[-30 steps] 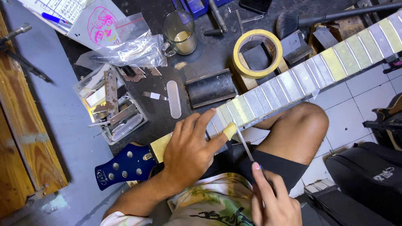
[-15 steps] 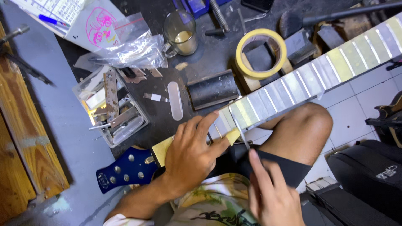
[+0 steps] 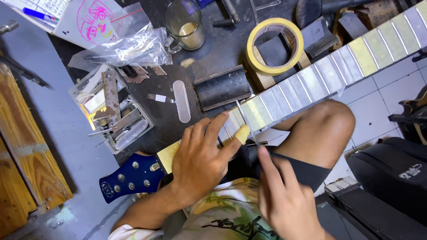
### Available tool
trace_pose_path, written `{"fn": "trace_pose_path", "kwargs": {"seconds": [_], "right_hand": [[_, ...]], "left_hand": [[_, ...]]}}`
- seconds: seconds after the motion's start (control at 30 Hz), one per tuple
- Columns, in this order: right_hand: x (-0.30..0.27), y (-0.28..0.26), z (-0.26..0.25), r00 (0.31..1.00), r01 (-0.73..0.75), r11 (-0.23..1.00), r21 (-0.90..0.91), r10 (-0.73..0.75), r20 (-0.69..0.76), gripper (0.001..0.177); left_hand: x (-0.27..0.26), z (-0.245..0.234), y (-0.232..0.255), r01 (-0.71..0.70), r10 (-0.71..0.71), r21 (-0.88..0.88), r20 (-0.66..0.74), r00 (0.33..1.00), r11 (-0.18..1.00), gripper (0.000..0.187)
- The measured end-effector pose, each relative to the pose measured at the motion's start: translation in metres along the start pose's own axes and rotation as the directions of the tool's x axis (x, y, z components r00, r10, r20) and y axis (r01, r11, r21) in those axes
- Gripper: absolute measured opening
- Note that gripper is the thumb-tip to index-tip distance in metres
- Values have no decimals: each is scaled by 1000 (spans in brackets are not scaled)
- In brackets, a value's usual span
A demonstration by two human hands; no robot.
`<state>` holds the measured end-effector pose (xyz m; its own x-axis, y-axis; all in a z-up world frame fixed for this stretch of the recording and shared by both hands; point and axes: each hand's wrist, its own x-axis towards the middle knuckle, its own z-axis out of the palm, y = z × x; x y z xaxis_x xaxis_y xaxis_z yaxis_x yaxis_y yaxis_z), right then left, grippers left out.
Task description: The person uses a small metal file to smooth the edges of the frets on a guitar neck. The frets are partially covered with masking tape to protect the fretboard. The person holds the neck steady with one hand and files the fret edges with the other.
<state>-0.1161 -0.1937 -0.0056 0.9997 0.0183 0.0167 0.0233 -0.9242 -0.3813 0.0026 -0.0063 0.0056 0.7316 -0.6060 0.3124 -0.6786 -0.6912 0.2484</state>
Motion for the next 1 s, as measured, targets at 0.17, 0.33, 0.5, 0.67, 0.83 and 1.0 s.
{"fn": "trace_pose_path", "kwargs": {"seconds": [0.17,0.33,0.5,0.67,0.83,1.0], "right_hand": [[13,-3,-5,999,1,992,123,-7,43,62],[-43,-19,-8,957,-270,963,5,268,-111,52],[15,-7,1,1000,8,1000,-18,-8,13,65],[-7,-5,-13,997,71,992,102,-73,11,62],[-17,-5,-16,992,-127,979,158,123,32,55],[25,-10,-20,999,28,936,352,-32,6,54]], "left_hand": [[0,1,1,-6,8,35,-36,999,999,20],[1,0,1,2,-2,32,16,1000,999,17],[0,1,1,-10,11,73,-24,1000,997,22],[2,1,1,-4,5,60,-23,1000,998,25],[2,0,2,12,-12,65,-1,1000,998,13],[-5,4,-1,1,-1,-4,-38,999,1000,6]]}}
